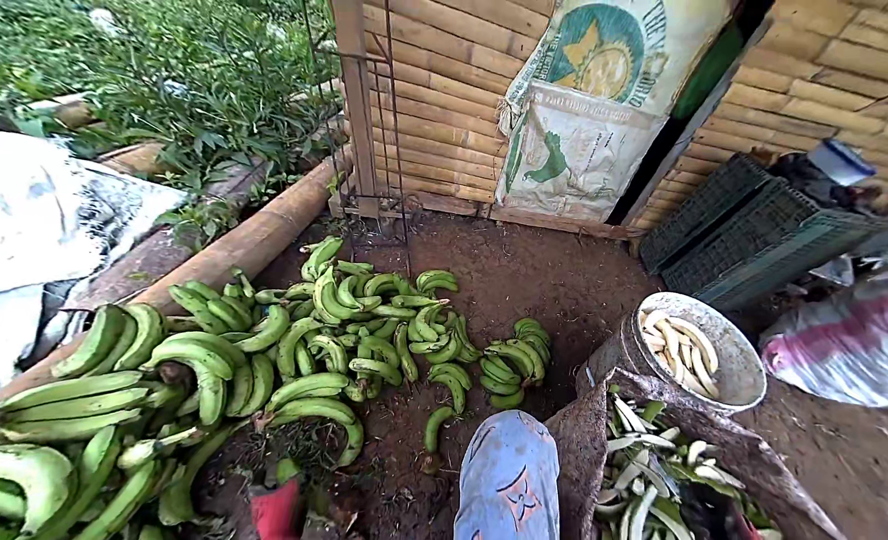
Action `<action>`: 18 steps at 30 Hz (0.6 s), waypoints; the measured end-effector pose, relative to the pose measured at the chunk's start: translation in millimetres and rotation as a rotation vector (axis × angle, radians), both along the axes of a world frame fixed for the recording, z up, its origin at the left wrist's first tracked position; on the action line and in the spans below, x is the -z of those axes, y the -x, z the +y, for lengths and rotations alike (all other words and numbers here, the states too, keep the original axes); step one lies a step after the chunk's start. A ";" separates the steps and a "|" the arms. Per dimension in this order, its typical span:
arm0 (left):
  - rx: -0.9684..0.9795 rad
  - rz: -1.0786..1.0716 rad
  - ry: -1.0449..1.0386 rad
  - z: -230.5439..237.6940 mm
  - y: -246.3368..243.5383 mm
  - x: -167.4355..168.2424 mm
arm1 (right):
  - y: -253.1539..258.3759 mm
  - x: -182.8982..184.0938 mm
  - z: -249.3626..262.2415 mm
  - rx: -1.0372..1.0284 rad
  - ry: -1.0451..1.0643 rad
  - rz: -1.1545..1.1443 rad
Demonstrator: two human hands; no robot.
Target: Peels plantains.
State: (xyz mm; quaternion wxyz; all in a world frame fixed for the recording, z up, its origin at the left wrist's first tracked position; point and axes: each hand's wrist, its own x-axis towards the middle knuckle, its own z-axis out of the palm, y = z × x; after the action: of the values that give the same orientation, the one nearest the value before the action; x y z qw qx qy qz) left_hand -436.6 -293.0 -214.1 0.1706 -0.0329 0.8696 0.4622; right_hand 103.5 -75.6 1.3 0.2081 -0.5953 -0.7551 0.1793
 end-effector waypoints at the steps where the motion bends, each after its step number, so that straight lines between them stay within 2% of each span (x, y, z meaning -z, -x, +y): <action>1: 0.020 0.034 -0.117 -12.1 -11.6 -13.1 | -6.5 2.1 0.2 -0.027 -0.015 0.046; 2: 0.079 0.111 -0.223 -20.1 -23.7 -34.5 | -8.2 -0.9 -1.5 -0.048 -0.023 0.098; 3: 0.088 0.128 -0.442 -18.2 -35.5 -59.1 | -6.9 -7.9 -3.5 -0.062 -0.032 0.143; 5: 0.113 0.043 -0.945 6.0 -52.9 -118.5 | -2.5 -27.8 -4.9 -0.089 -0.056 0.175; 7: 0.138 -0.003 -1.203 44.4 -71.4 -192.0 | 0.8 -44.9 -4.8 -0.135 -0.091 0.113; 10: 0.400 -0.010 -1.409 100.4 -127.1 -304.7 | 8.9 -62.7 -10.1 -0.207 -0.297 0.074; 12: 0.606 -0.087 -1.503 135.5 -172.1 -355.8 | 13.7 -75.3 -16.8 -0.240 -0.418 0.158; 15: 0.745 -0.296 -1.563 187.0 -238.9 -397.7 | 15.4 -94.7 -26.1 -0.270 -0.525 0.273; 18: 0.736 -0.460 -1.544 224.9 -303.3 -410.7 | 12.9 -102.6 -28.6 -0.190 -0.709 0.160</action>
State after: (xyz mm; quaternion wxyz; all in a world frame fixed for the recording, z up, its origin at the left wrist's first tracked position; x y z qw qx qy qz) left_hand -133.3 -68.1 196.6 0.4539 0.2812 0.2146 0.8178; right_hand 90.5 -104.2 103.9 0.4422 -0.3978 -0.8034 -0.0286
